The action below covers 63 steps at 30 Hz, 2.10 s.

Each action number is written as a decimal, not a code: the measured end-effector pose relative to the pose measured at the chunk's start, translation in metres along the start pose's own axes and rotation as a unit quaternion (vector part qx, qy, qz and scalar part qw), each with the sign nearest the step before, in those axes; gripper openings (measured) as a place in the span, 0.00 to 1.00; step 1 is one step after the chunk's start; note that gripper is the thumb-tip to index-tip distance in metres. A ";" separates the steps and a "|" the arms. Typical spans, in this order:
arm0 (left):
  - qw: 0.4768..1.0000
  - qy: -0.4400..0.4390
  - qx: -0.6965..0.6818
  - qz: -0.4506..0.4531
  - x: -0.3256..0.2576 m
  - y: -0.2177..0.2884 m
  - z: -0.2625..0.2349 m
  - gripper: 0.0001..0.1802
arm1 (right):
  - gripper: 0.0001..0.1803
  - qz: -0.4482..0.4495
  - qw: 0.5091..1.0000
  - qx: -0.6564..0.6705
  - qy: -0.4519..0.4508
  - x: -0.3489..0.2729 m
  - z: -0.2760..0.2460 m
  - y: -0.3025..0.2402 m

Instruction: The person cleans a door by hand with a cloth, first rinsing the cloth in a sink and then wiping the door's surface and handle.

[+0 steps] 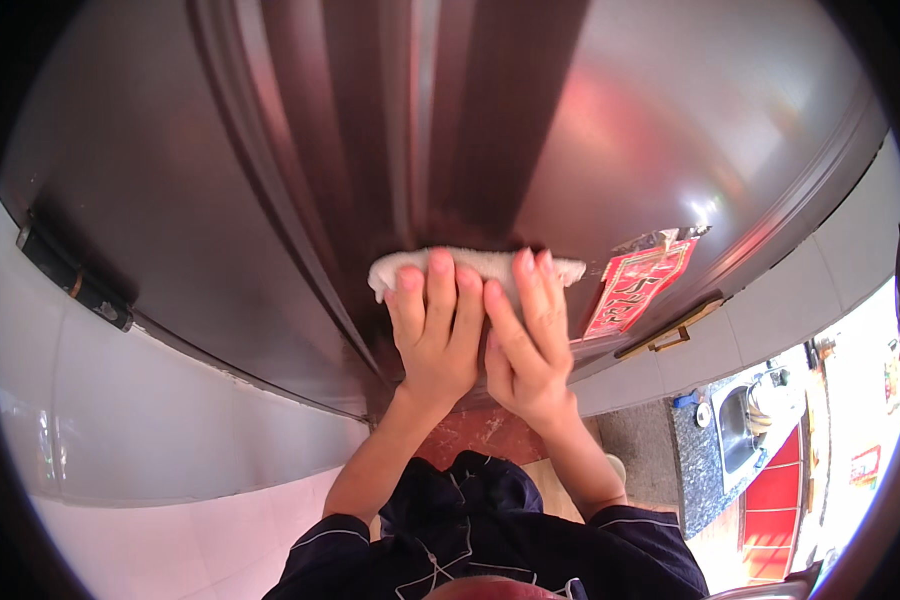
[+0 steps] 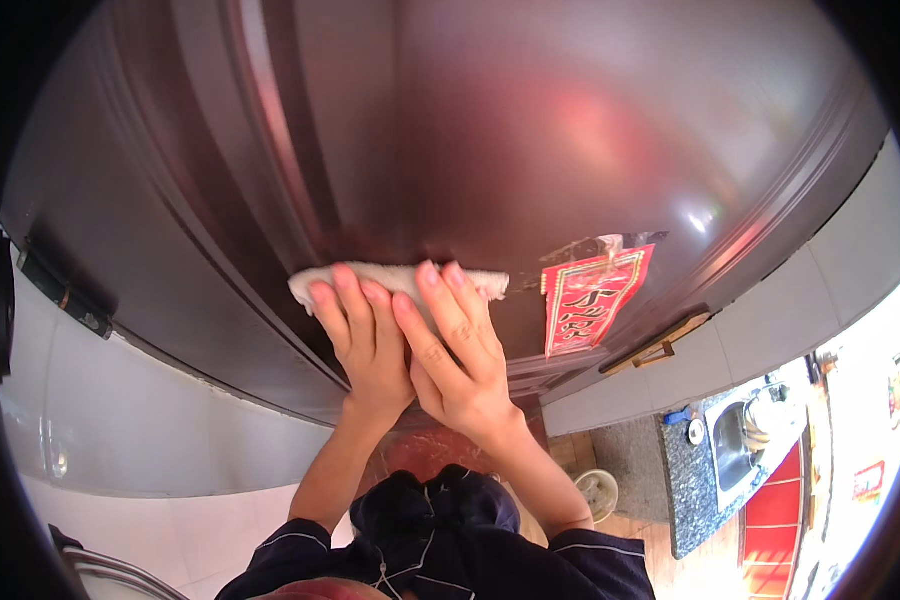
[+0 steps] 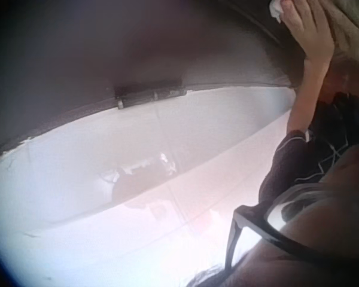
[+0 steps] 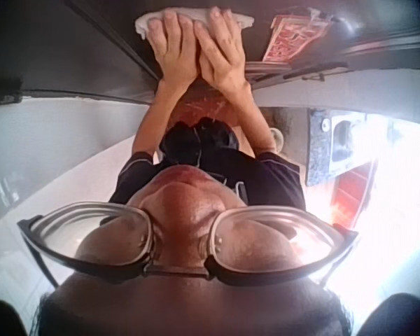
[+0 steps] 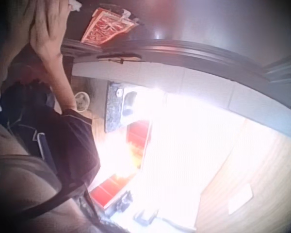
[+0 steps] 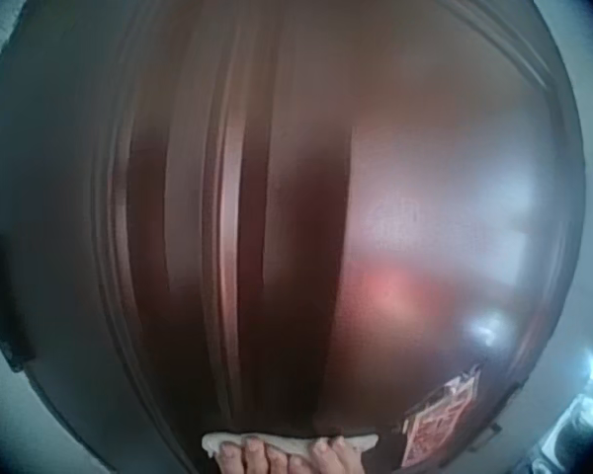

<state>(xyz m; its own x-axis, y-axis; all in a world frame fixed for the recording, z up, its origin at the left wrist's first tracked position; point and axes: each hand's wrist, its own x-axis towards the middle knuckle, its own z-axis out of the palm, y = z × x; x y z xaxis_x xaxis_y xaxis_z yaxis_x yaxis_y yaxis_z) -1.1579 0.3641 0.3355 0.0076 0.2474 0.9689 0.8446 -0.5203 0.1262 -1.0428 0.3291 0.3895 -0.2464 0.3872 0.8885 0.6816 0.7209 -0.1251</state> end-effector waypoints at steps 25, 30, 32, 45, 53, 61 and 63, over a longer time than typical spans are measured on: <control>0.993 0.092 0.069 -0.005 0.005 0.034 0.027 0.27 | 0.29 0.008 0.983 0.126 -0.130 -0.012 -0.052 0.026; 0.995 0.082 0.064 0.010 0.021 0.034 0.024 0.23 | 0.25 -0.004 0.996 0.037 -0.076 -0.004 -0.042 0.033; 0.996 0.064 0.061 0.003 0.049 0.041 0.017 0.21 | 0.24 0.007 0.999 0.028 -0.045 0.019 -0.050 0.029; 0.998 -0.035 0.042 0.019 -0.100 0.033 0.028 0.23 | 0.24 0.066 0.990 0.060 -0.109 -0.102 -0.013 0.037; 0.996 0.073 0.046 -0.028 0.010 0.077 0.047 0.28 | 0.28 0.041 0.995 0.064 -0.065 -0.026 -0.057 0.044; 0.999 0.052 0.002 -0.018 0.001 0.108 0.064 0.24 | 0.27 0.046 0.993 0.061 -0.094 -0.048 -0.089 0.071; 1.000 0.018 -0.002 -0.016 -0.010 0.116 0.070 0.23 | 0.27 0.060 0.993 0.060 -0.083 -0.059 -0.093 0.079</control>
<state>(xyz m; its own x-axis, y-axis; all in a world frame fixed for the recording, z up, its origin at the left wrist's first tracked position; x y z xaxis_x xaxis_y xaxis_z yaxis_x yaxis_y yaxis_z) -1.0222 0.3582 0.3254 -0.0375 0.2345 0.9714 0.8422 -0.5157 0.1570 -0.9101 0.3095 0.3679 -0.2858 0.5561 0.7805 0.6277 0.7240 -0.2860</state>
